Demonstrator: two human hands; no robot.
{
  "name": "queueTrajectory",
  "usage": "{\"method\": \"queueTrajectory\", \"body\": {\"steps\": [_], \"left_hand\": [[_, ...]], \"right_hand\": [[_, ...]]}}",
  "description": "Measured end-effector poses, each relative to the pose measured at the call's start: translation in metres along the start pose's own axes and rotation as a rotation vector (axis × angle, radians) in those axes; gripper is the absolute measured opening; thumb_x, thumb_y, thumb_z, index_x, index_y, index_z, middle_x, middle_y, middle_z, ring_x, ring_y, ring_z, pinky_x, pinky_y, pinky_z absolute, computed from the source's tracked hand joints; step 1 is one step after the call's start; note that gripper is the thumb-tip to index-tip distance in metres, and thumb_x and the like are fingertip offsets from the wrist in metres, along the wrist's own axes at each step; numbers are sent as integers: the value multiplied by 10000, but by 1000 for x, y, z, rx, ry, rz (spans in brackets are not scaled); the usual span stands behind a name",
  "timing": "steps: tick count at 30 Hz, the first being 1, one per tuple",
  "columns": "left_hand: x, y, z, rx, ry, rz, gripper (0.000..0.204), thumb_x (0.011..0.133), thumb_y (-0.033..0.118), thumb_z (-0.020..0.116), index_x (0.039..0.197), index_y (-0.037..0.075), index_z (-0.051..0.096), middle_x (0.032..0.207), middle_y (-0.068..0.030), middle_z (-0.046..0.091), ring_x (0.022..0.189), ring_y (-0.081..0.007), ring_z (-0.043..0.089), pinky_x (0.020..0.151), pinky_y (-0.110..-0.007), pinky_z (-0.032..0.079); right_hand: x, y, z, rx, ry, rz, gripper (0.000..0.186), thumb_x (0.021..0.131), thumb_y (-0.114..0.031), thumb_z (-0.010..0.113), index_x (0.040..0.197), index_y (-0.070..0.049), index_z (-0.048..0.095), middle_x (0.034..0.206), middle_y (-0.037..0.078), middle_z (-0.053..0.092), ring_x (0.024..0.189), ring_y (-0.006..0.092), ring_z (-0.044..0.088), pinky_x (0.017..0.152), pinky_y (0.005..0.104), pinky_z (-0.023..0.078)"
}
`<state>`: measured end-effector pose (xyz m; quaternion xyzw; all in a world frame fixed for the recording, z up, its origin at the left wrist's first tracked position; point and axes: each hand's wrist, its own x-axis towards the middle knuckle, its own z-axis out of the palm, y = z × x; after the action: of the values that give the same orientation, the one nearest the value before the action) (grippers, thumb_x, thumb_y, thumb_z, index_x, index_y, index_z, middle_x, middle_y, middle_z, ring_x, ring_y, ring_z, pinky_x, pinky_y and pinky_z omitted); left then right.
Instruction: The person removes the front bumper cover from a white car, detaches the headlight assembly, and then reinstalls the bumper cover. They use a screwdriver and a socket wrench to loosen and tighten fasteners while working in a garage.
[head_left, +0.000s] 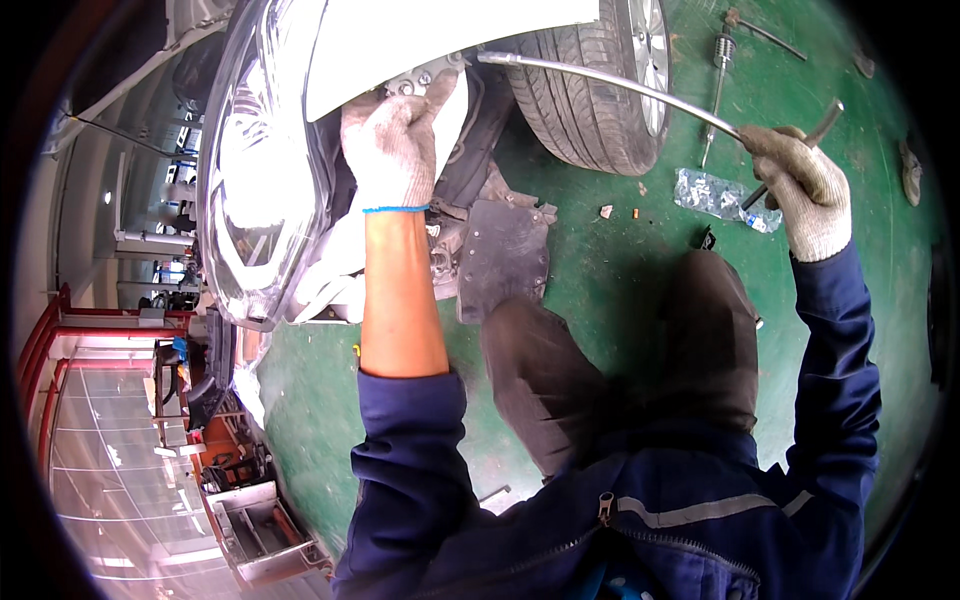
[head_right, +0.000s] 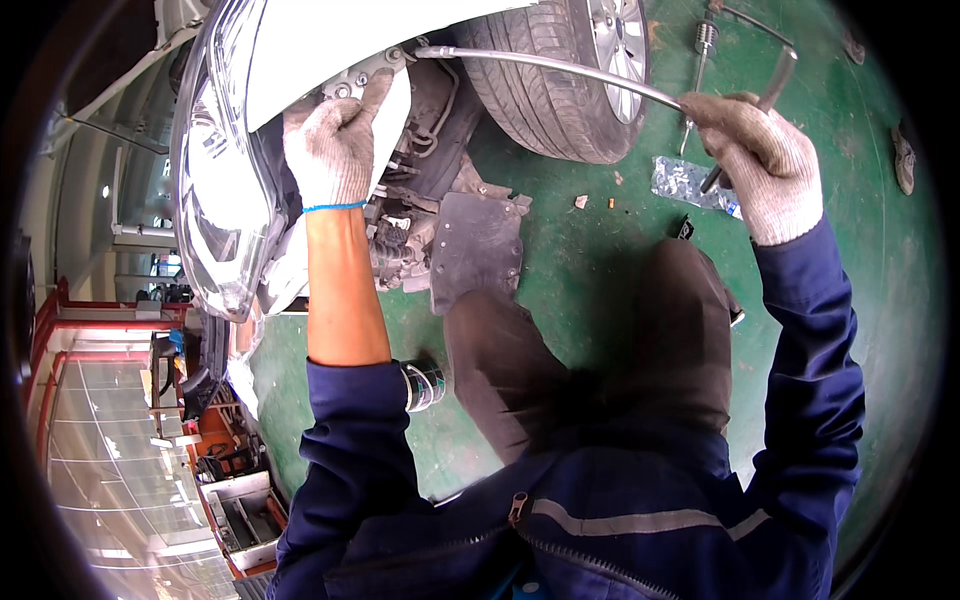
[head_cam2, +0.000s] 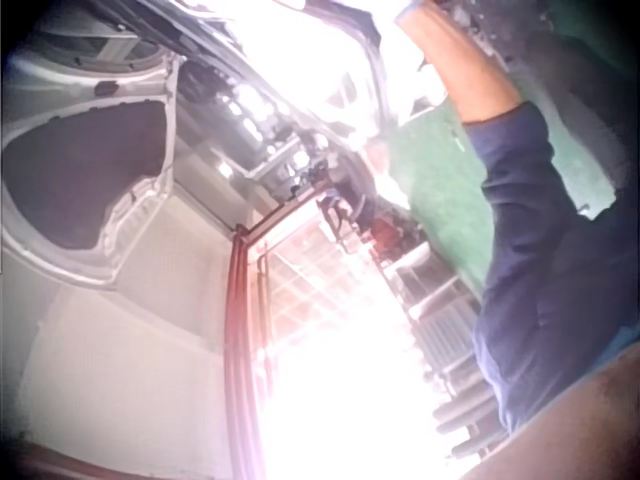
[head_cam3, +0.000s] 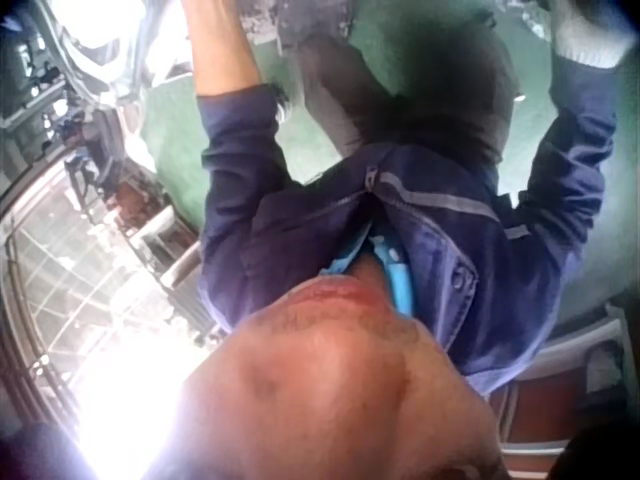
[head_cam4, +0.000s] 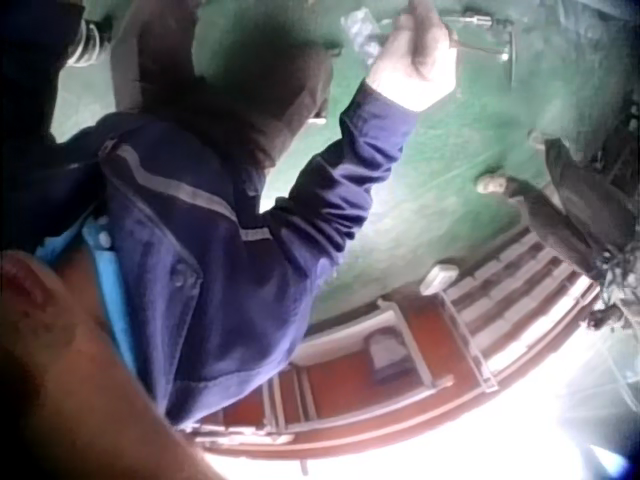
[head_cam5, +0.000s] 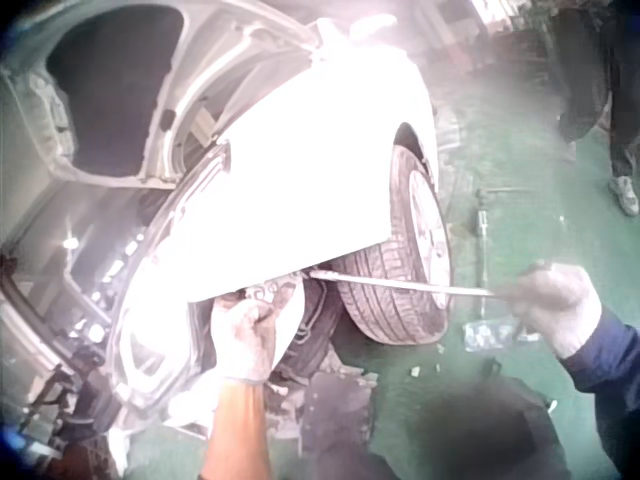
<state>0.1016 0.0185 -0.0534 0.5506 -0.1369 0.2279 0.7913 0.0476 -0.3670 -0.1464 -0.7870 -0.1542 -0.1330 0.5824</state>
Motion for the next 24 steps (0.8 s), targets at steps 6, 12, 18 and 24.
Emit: {"method": "queueTrajectory", "body": {"steps": [6, 12, 18, 24], "left_hand": [[1, -3, -6, 11, -17, 13, 301, 800, -218, 444, 1040, -134, 606, 800, -188, 608, 721, -244, 642, 1019, -654, 559], [1, -3, -3, -28, -6, 5, 315, 805, -216, 433, 1052, -127, 605, 823, -192, 614, 737, -245, 647, 1017, -647, 562], [-2, -1, 3, -30, -30, 13, 487, 795, -220, 438, 1255, -106, 550, 1026, -219, 631, 842, -273, 685, 1024, -621, 568], [-2, 0, 1, 22, -87, 12, 517, 808, -218, 463, 1310, -108, 520, 1194, -253, 599, 1020, -301, 680, 1034, -577, 577]], "right_hand": [[12, 0, 8, 180, -25, 104, 300, 942, 9, 606, 1200, -35, 751, 946, -17, 683, 753, 44, 547, 616, 210, 450], [21, -21, 0, 319, -74, 181, 460, 948, -84, 638, 1405, -34, 617, 937, 27, 702, 700, 27, 565, 519, 165, 432], [25, -37, -3, 275, -33, 154, 533, 931, -118, 643, 1453, -41, 570, 930, 54, 707, 667, 34, 576, 430, 163, 391], [23, -46, -3, 215, -6, 131, 517, 919, -117, 643, 1430, -47, 598, 919, 56, 706, 660, 35, 574, 433, 160, 388]]}}
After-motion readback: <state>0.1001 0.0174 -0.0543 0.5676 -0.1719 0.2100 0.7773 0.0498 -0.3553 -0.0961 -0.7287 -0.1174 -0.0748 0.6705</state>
